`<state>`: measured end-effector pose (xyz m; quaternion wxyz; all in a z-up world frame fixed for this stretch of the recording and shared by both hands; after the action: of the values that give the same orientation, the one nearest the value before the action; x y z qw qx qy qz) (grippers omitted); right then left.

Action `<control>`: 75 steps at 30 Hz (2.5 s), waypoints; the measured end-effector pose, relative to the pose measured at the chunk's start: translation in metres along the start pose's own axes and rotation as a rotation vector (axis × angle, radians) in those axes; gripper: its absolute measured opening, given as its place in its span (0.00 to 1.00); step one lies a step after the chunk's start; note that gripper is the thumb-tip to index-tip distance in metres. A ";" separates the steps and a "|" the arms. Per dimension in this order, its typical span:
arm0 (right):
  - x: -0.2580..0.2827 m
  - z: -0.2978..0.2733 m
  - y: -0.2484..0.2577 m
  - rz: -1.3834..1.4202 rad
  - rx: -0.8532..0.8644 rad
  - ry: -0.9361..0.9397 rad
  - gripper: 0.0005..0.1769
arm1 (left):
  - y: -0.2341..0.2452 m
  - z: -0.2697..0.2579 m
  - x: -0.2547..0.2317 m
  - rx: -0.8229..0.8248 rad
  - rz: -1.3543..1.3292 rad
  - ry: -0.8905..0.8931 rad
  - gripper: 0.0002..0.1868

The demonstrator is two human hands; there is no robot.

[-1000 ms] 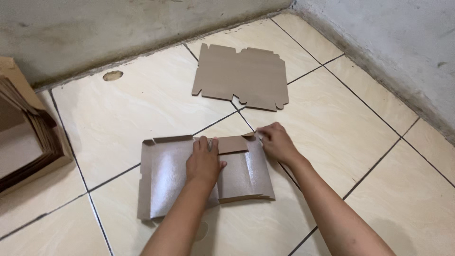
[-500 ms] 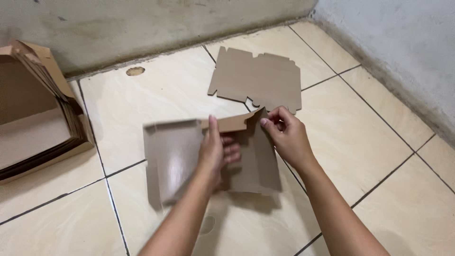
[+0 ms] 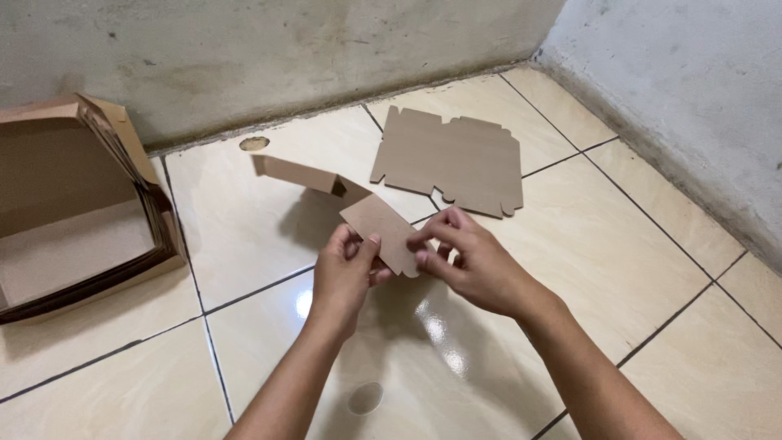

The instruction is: The person assembles flat cardboard pieces into small boxes by folding the flaps and interlocking the tabs. They repeat this process for multiple units, stacking the finished boxes to the side.

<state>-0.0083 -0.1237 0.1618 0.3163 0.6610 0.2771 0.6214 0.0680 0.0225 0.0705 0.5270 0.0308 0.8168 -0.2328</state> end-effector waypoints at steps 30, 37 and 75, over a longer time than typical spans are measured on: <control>-0.019 0.035 -0.033 0.598 0.203 -0.236 0.16 | 0.025 -0.005 0.004 0.101 -0.263 0.135 0.10; -0.014 0.037 -0.031 0.484 -0.004 -0.306 0.13 | 0.015 -0.008 0.008 0.119 -0.218 0.229 0.16; -0.003 0.022 0.034 -0.539 -0.736 0.260 0.07 | 0.032 -0.033 -0.063 -0.203 0.588 -0.744 0.10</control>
<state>0.0124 -0.1492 0.1850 0.6421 0.3264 0.2375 0.6517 0.0770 0.0769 0.1255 0.8272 0.1235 0.5481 0.0117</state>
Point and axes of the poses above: each hand's wrist, its own z-axis towards the middle knuckle, its own y-axis out of the back of the hand, x = y × z, the point moved 7 cm from there along z, towards the middle knuckle, and after that the axes turned 6 degrees about -z, right-handed, at the moved point
